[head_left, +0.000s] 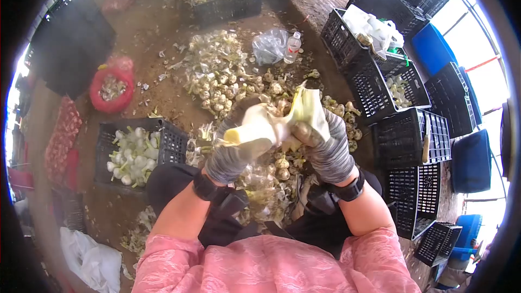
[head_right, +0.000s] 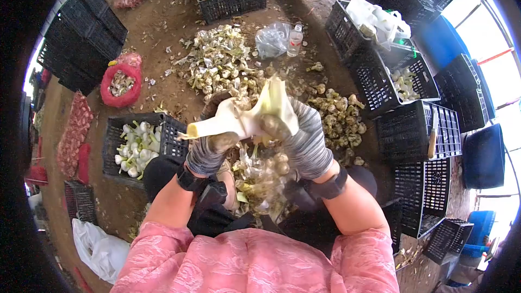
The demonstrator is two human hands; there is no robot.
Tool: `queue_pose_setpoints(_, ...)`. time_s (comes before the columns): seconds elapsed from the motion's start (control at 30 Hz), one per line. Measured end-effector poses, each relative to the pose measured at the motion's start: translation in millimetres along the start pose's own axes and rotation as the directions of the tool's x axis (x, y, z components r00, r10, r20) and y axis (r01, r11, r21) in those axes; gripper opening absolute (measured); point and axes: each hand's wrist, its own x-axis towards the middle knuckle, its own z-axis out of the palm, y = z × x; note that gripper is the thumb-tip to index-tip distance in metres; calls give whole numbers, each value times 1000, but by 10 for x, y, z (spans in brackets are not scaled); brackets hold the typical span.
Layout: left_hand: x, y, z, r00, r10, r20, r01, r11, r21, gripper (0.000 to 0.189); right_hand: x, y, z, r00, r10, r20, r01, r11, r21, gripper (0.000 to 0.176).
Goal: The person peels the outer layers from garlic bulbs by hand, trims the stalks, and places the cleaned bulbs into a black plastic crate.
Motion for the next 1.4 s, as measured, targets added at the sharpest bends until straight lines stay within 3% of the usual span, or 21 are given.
queue_pose_setpoints(0.07, 130, -29, 7, 941, -277, 194, 304, 944, -129, 27, -10, -96, 40, 999, 44, 26, -43, 998, -37, 27)
queue_pose_setpoints(0.1, 91, 79, 35, 928, -370, 49, 301, 664, -684, 17, -24, -75, 63, 995, 102, 19, -104, 990, 98, 30)
queue_pose_setpoints(0.17, -3, -87, 77, 933, -344, 107, 325, 675, -662, 20, -61, -168, 180, 976, 174, 129, -213, 884, 416, 37)
queue_pose_setpoints(0.37, -71, -152, 7, 902, -304, 306, 431, 669, -605, 39, -229, 18, 114, 977, 179, 117, -213, 779, 589, 77)
queue_pose_setpoints(0.47, 353, 285, -106, 860, 57, 507, 427, 463, -777, 28, -145, 14, 79, 990, 69, 120, -128, 783, 608, 67)
queue_pose_setpoints(0.5, 290, 117, 151, 944, 110, 312, 279, 239, -930, 25, -122, 8, 31, 988, 117, 104, -156, 761, 630, 64)
queue_pose_setpoints(0.53, 280, -135, 335, 926, 312, 212, 23, 514, -858, 31, -115, -17, -35, 983, 163, 86, -179, 738, 650, 61)
queue_pose_setpoints(0.57, 196, 40, 168, 963, -39, 266, 268, 213, -939, 36, -113, -58, -125, 968, 146, 204, -244, 740, 627, 56)
queue_pose_setpoints(0.6, 92, 210, -24, 842, -352, 410, 374, -166, -912, 43, -103, -75, -182, 970, 163, 182, -234, 836, 497, 54)
queue_pose_setpoints(0.7, 133, 277, -38, 691, -627, 361, 519, 81, -851, 55, -86, -33, -121, 988, 85, 126, -130, 901, 415, 51)
queue_pose_setpoints(0.73, 32, 126, 31, 663, -672, 332, 495, 60, -867, 58, -60, 52, -191, 985, 127, 114, -168, 845, 509, 51)
queue_pose_setpoints(0.8, 45, 104, -53, 719, -528, 452, 354, -281, -892, 53, -8, 45, -278, 989, 82, 124, -146, 703, 696, 48)
queue_pose_setpoints(0.9, 32, -12, -119, 854, -346, 389, 132, -579, -805, 46, 42, 7, -423, 985, 159, 67, -160, 700, 696, 42)
queue_pose_setpoints(1.0, 106, 0, -154, 817, -499, 288, 163, -280, -946, 44, -20, 52, -407, 996, 67, 63, -92, 751, 654, 43)
queue_pose_setpoints(1.13, -46, -235, -122, 800, -541, 258, -24, -458, -889, 45, -90, 53, -426, 995, 52, 79, -92, 734, 672, 44)
queue_pose_setpoints(1.2, 125, -85, -190, 901, -372, 224, -22, -554, -832, 45, -148, 42, -436, 998, 48, 44, -65, 811, 582, 46)
queue_pose_setpoints(1.23, 154, -68, -218, 862, -478, 169, -102, -490, -866, 44, -207, 101, -564, 992, -112, -61, 110, 993, -40, 46)
queue_pose_setpoints(1.27, 191, -46, -249, 811, -576, 106, -178, -415, -892, 44, -228, 131, -627, 953, -300, -41, 202, 730, -652, 46)
queue_pose_setpoints(1.3, 257, -5, -286, 769, -633, 86, -217, -386, -896, 42, -192, 45, -467, 970, -200, -137, 219, 965, 142, 44)
queue_pose_setpoints(1.33, 266, -28, -309, 768, -635, 80, -222, -382, -897, 42, -238, -62, -241, 988, -137, 65, 80, 834, 546, 46)
queue_pose_setpoints(1.4, 242, -94, -349, 692, -712, 117, -214, -358, -909, 40, -151, 57, -312, 839, -18, 544, -242, 883, 403, 55)
